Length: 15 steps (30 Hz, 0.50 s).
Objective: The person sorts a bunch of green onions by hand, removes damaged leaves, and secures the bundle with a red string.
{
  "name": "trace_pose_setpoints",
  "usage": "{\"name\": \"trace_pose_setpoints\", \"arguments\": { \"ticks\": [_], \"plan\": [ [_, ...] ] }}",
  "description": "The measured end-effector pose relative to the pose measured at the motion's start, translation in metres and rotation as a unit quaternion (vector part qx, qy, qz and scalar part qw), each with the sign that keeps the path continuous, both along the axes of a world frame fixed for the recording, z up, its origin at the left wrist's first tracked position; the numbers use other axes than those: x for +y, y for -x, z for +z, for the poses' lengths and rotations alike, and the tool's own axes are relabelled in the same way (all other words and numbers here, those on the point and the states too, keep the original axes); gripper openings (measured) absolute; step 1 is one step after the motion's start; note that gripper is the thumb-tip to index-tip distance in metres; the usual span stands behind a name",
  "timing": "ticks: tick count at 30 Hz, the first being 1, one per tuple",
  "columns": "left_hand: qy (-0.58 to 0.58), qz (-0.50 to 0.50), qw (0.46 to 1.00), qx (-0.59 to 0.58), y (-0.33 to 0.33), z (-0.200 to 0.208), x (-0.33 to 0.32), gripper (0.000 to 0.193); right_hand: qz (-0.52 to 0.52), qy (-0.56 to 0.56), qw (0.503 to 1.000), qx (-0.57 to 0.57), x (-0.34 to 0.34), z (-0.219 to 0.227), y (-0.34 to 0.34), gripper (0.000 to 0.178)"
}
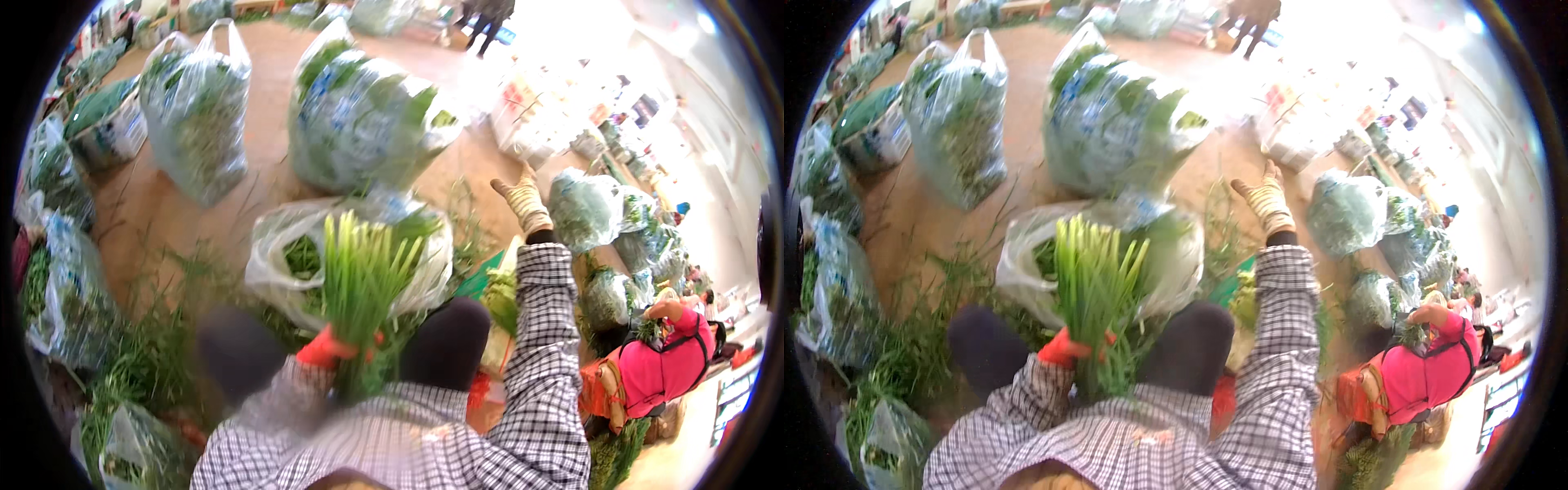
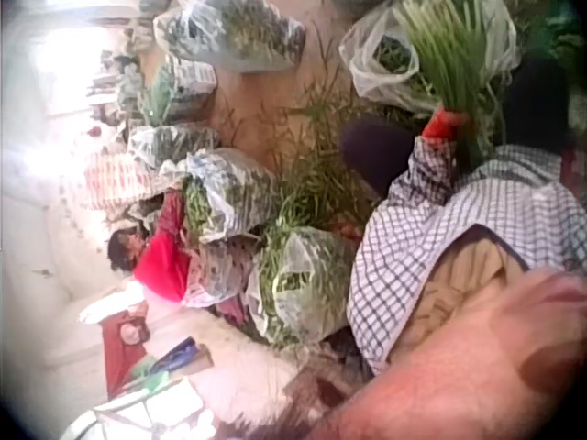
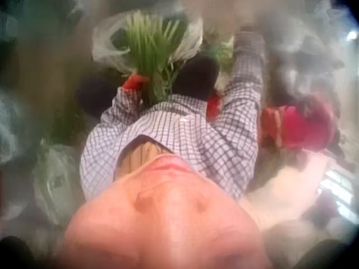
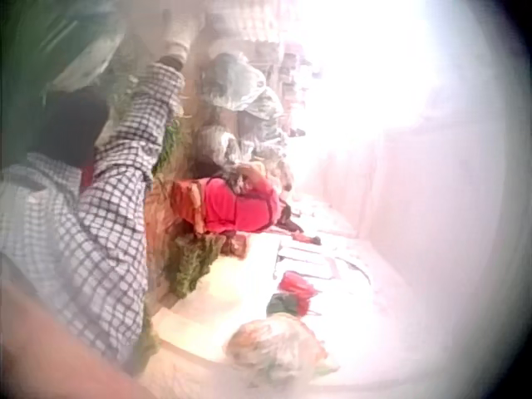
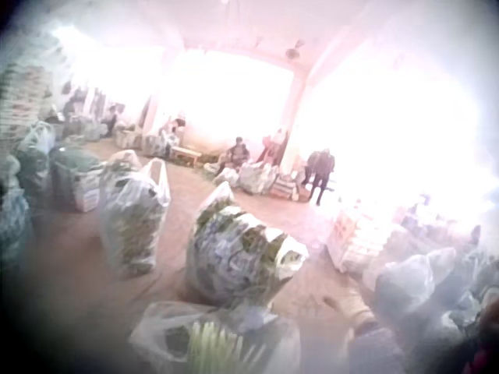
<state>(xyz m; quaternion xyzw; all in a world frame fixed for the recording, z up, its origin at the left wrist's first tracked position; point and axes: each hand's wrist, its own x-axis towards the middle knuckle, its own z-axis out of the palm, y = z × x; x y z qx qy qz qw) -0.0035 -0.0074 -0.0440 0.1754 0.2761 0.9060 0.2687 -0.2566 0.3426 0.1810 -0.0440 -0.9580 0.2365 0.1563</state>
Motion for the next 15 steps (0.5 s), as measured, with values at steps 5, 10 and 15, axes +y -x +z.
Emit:
{"name": "trace_pose_setpoints", "arguments": {
  "ticks": [5,10,15],
  "plan": [
    [0.05,0.023,0.997,-0.058,0.003,0.02,0.017,0.068,0.28,0.473,0.801,-0.238,-0.045,-0.098,-0.078,0.065],
    [0.171,0.124,0.977,0.016,0.002,0.021,0.018,0.066,0.44,0.639,0.592,-0.218,-0.133,-0.14,-0.136,0.095],
    [0.315,0.206,0.923,0.076,0.006,-0.02,0.02,0.073,0.394,0.621,0.646,-0.204,-0.159,-0.12,-0.135,0.102]
  ]
}}
